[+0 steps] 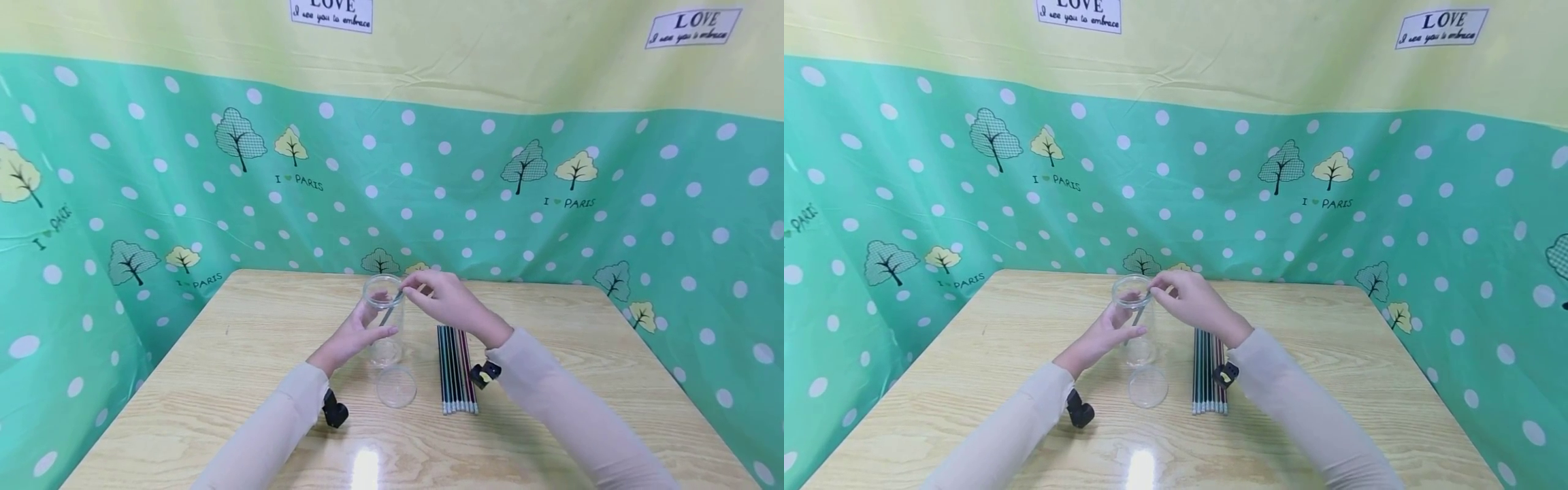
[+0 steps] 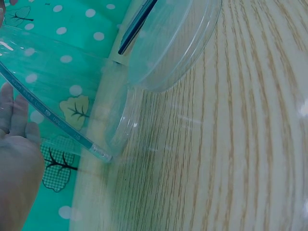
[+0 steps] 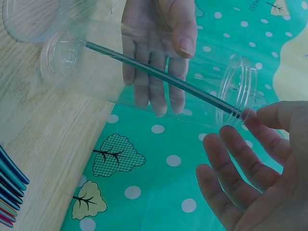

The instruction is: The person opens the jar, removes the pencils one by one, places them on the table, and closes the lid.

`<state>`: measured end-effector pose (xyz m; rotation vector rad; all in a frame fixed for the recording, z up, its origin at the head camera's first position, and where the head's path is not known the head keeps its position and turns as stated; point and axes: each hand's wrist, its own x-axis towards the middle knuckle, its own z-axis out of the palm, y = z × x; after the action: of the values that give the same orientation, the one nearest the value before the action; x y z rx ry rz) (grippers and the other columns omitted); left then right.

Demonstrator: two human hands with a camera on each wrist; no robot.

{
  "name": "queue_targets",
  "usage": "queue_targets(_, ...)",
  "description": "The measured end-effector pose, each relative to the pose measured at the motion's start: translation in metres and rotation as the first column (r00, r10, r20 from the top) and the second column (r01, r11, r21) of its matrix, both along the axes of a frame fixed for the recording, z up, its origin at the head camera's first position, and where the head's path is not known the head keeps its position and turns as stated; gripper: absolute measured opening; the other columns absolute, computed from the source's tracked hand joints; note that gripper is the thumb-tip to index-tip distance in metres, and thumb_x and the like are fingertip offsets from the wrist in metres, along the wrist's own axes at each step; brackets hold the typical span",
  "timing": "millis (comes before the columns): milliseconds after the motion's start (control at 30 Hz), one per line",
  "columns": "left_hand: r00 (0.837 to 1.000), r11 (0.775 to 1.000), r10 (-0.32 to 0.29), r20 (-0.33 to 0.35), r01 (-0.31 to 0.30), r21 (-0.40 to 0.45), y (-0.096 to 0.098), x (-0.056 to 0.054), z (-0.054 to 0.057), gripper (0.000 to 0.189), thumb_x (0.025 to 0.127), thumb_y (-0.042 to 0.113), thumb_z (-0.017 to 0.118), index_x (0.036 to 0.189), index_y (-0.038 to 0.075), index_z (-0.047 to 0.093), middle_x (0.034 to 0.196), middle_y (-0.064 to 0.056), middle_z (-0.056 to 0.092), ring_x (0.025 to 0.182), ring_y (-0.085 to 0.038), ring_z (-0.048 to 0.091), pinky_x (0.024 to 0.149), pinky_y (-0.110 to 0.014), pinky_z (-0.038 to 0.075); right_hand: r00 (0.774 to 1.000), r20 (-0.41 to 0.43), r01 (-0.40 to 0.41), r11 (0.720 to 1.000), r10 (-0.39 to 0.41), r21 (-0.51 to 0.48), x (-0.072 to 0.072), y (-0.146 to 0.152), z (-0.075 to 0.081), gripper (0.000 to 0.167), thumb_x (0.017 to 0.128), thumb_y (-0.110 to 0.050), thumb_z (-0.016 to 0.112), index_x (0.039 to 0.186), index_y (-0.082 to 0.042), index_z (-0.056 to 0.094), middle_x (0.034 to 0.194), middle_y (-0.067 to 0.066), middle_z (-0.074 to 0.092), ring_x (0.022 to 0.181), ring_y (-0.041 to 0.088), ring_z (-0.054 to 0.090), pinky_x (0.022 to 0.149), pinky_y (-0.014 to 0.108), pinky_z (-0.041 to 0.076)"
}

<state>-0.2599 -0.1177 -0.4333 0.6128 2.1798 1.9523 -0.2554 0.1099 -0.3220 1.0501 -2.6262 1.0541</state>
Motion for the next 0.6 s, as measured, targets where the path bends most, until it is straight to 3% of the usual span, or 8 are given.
queue_targets(233,1.000,1.000,0.003,-0.002,-0.003,-0.014,0.000,0.000,0.001,0.080,0.090,0.026,0.078,0.155,0.026,0.030,0.161,-0.009,0.030,0.150,-0.033,0.017,0.117,-0.063,0.011,0.997,-0.073,0.029,1.000,-0.030,-0.013,-0.003,-0.004,-0.001,0.015,0.100,-0.020,0.063,0.106,-0.012,0.075,0.111,-0.001,0.066,0.090,0.014,0.062,0.080,0.039,0.057)
queue_targets(433,1.000,1.000,-0.002,-0.005,0.002,-0.007,0.001,-0.001,0.001,0.082,0.090,0.024,0.077,0.156,0.023,0.028,0.161,-0.003,0.031,0.150,-0.030,0.016,0.118,-0.060,0.011,0.992,-0.121,0.037,0.999,-0.039,-0.017,-0.002,-0.010,0.000,0.013,0.098,-0.020,0.067,0.102,-0.012,0.076,0.110,-0.001,0.063,0.102,0.017,0.059,0.082,0.034,0.056)
queue_targets(600,1.000,1.000,0.002,0.004,-0.002,-0.020,0.000,0.000,0.001,0.080,0.091,0.024,0.076,0.155,0.036,0.028,0.162,0.003,0.028,0.151,-0.025,0.015,0.118,-0.060,0.010,0.985,-0.169,0.036,0.999,-0.034,0.012,-0.005,-0.018,0.002,0.010,0.095,-0.024,0.071,0.098,-0.016,0.076,0.109,-0.004,0.065,0.108,0.018,0.054,0.091,0.039,0.048)
